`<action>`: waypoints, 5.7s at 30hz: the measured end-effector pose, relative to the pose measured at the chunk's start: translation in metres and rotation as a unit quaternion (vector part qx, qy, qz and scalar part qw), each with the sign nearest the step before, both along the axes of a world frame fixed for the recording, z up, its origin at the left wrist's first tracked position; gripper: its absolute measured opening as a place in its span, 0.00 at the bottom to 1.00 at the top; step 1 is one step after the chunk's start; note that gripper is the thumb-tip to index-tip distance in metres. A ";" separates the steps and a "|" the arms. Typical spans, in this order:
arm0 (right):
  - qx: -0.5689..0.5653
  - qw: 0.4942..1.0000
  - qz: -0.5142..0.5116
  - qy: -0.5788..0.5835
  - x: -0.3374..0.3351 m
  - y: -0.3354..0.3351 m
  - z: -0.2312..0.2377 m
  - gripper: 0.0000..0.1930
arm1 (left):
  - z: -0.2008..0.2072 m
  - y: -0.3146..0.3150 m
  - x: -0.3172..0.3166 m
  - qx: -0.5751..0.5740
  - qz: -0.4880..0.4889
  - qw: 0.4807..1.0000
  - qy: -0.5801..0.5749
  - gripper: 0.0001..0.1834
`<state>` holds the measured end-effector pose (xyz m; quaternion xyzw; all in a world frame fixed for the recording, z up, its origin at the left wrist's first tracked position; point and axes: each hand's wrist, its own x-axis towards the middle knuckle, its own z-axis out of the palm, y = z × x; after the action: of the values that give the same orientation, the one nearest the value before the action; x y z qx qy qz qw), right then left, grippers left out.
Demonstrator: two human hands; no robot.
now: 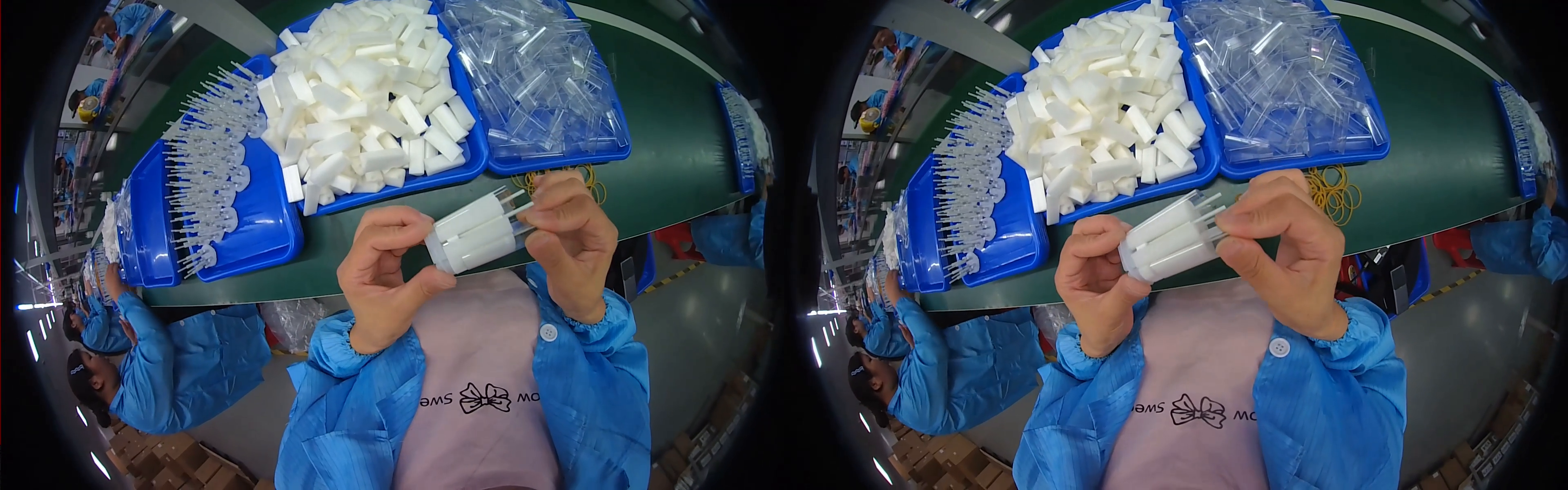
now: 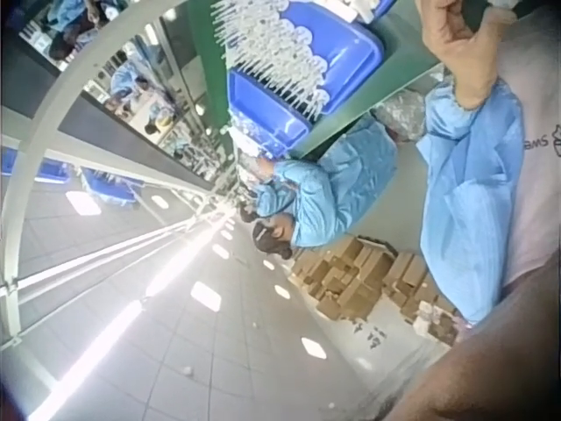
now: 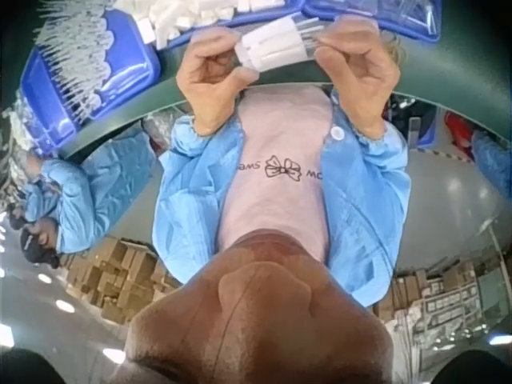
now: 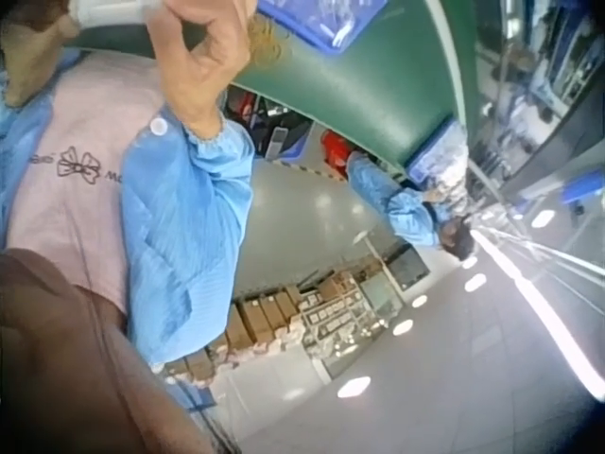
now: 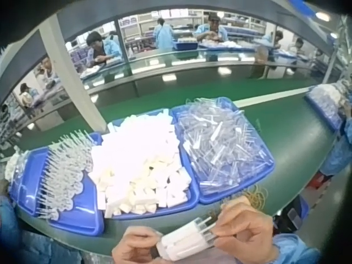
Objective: The person assembles foam pads into plastic housings by hand, then bundles the assembled components with rubber bands.
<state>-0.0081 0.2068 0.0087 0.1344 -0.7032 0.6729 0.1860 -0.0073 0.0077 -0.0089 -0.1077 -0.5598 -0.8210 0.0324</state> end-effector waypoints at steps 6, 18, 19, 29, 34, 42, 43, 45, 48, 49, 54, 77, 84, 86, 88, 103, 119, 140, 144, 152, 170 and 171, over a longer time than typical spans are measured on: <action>0.033 0.999 -0.006 0.018 0.004 0.002 0.002 0.08 | 0.004 0.000 0.002 -0.036 -0.021 0.999 0.009 0.25; 0.093 0.994 -0.020 0.045 -0.005 0.008 0.012 0.09 | 0.003 0.006 -0.003 -0.041 -0.030 0.998 0.024 0.25; 0.093 0.994 -0.021 0.044 -0.005 0.008 0.011 0.09 | 0.002 0.006 -0.003 -0.045 -0.032 0.998 0.031 0.24; 0.121 0.992 -0.011 0.034 -0.010 0.009 0.014 0.07 | -0.005 0.009 -0.011 0.020 -0.044 0.999 -0.017 0.26; 0.102 0.992 -0.078 -0.001 -0.042 0.064 0.024 0.10 | -0.009 0.007 -0.008 0.049 -0.045 0.989 -0.133 0.30; 0.189 0.934 -0.275 -0.124 -0.163 0.233 -0.042 0.19 | -0.012 0.001 -0.006 0.072 -0.057 0.973 -0.212 0.25; 0.236 0.905 -0.320 -0.153 -0.173 0.240 -0.051 0.20 | -0.011 0.002 -0.006 0.069 -0.059 0.973 -0.213 0.25; 0.370 0.863 -0.304 -0.161 -0.189 0.267 -0.070 0.22 | -0.011 0.007 -0.009 0.066 -0.056 0.976 -0.200 0.25; 0.456 0.835 -0.277 -0.137 -0.199 0.273 -0.091 0.22 | -0.009 0.007 -0.011 0.059 -0.059 0.975 -0.204 0.26; 0.458 0.836 -0.260 -0.155 -0.201 0.269 -0.086 0.22 | -0.011 0.005 -0.009 0.062 -0.060 0.973 -0.212 0.26; 0.340 0.888 -0.259 -0.170 -0.178 0.257 -0.072 0.19 | -0.010 0.006 -0.005 0.071 -0.075 0.974 -0.200 0.26; -0.127 0.989 0.018 -0.080 -0.022 0.021 0.011 0.25 | 0.008 0.015 -0.007 -0.280 0.046 0.948 0.146 0.30; -0.117 0.989 0.029 -0.084 -0.018 0.013 0.000 0.24 | 0.010 0.015 -0.005 -0.295 0.049 0.938 0.174 0.29; -0.106 0.991 0.036 -0.076 -0.016 0.010 -0.002 0.23 | 0.014 0.016 -0.006 -0.295 0.045 0.935 0.190 0.28; -0.119 0.986 -0.005 -0.114 -0.015 0.006 -0.001 0.27 | 0.016 0.016 -0.007 -0.321 0.048 0.920 0.218 0.27; -0.142 0.985 0.005 -0.094 -0.012 0.004 -0.004 0.19 | 0.016 0.015 -0.006 -0.326 0.016 0.921 0.211 0.24; -0.089 0.988 0.014 -0.129 -0.010 0.008 -0.003 0.16 | 0.012 0.010 -0.008 -0.333 -0.011 0.925 0.182 0.23; -0.036 0.997 -0.058 0.028 0.010 0.013 0.005 0.09 | 0.024 0.010 -0.001 -0.325 0.086 0.915 0.222 0.24; 0.043 0.996 -0.056 0.060 0.010 0.009 0.014 0.10 | 0.020 0.010 0.000 -0.330 0.084 0.911 0.233 0.24; 0.050 0.996 -0.051 0.052 0.004 -0.002 0.014 0.10 | 0.019 0.013 0.002 -0.328 0.125 0.908 0.229 0.24; 0.192 0.978 -0.084 -0.013 -0.012 0.010 0.007 0.10 | -0.018 0.014 -0.029 -0.262 -0.141 0.954 -0.036 0.38; 0.233 0.968 -0.091 -0.019 -0.014 0.018 0.001 0.09 | -0.017 0.009 -0.028 -0.221 -0.161 0.957 -0.096 0.35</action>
<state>-0.0222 0.2253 0.0095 0.0969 -0.8531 0.4734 0.1969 -0.0353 0.0166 -0.0260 -0.1218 -0.7031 -0.6773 -0.1790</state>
